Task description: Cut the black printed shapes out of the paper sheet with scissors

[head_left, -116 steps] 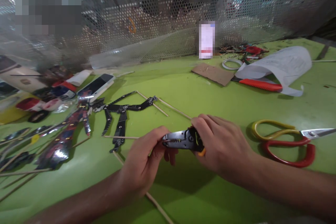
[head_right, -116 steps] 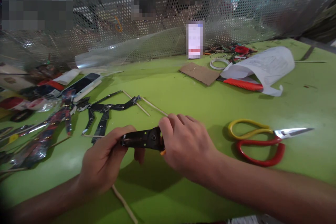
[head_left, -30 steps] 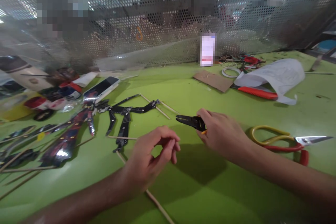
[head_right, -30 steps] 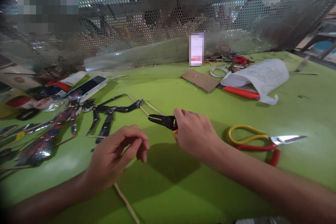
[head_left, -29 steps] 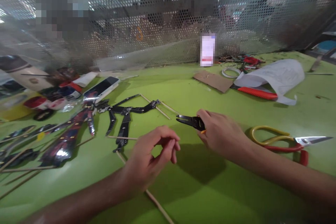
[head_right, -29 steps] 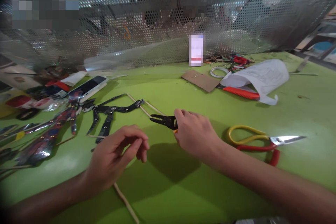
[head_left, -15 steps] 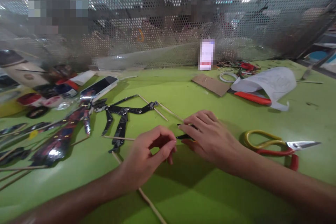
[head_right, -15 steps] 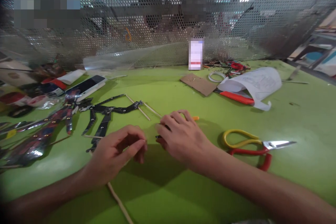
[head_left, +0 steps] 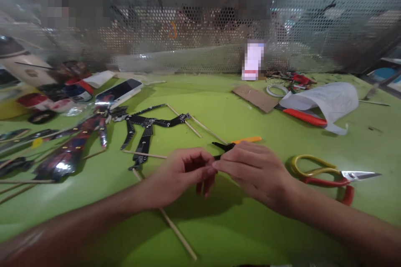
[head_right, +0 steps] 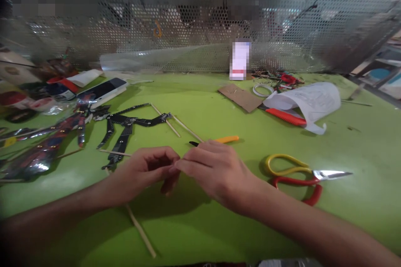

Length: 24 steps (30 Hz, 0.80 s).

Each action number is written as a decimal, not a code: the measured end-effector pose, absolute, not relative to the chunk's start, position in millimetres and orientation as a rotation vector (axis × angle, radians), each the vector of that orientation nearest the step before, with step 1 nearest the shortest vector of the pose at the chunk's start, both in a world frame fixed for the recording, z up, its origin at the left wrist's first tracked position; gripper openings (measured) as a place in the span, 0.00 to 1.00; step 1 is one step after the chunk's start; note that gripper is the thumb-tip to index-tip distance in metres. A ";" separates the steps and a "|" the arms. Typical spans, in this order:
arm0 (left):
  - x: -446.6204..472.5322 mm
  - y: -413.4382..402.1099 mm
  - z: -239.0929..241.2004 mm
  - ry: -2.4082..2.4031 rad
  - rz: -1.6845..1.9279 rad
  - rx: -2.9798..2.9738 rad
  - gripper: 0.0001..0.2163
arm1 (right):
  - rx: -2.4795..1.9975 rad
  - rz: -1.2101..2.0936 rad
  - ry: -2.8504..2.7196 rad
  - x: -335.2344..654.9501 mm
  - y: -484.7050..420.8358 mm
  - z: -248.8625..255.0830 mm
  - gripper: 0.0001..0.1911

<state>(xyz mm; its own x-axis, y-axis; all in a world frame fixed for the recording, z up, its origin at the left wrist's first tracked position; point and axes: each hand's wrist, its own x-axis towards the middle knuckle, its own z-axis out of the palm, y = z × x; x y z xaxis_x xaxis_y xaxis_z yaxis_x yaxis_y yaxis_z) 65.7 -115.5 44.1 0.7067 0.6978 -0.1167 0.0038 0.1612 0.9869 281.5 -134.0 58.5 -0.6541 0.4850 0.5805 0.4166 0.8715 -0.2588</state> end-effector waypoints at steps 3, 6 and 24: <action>64.9 -113.8 40.9 0.637 0.518 1.290 0.10 | -0.646 0.093 -2.369 282.2 -133.9 55.1 0.11; 64.2 -111.9 39.7 0.615 0.470 1.248 0.08 | -0.666 0.082 -2.382 283.2 -133.8 50.3 0.11; 62.8 -110.4 41.6 0.574 0.394 1.216 0.05 | -0.707 0.187 -2.363 276.4 -135.1 53.8 0.14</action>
<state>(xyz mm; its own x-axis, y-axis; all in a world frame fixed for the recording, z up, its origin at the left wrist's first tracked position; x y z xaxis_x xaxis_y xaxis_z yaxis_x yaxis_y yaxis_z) 62.8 -110.4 41.6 0.7948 0.5727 -0.2006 0.0179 0.3083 0.9511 276.4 -135.1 53.8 -0.6394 0.5345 0.5527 0.4409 0.8438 -0.3060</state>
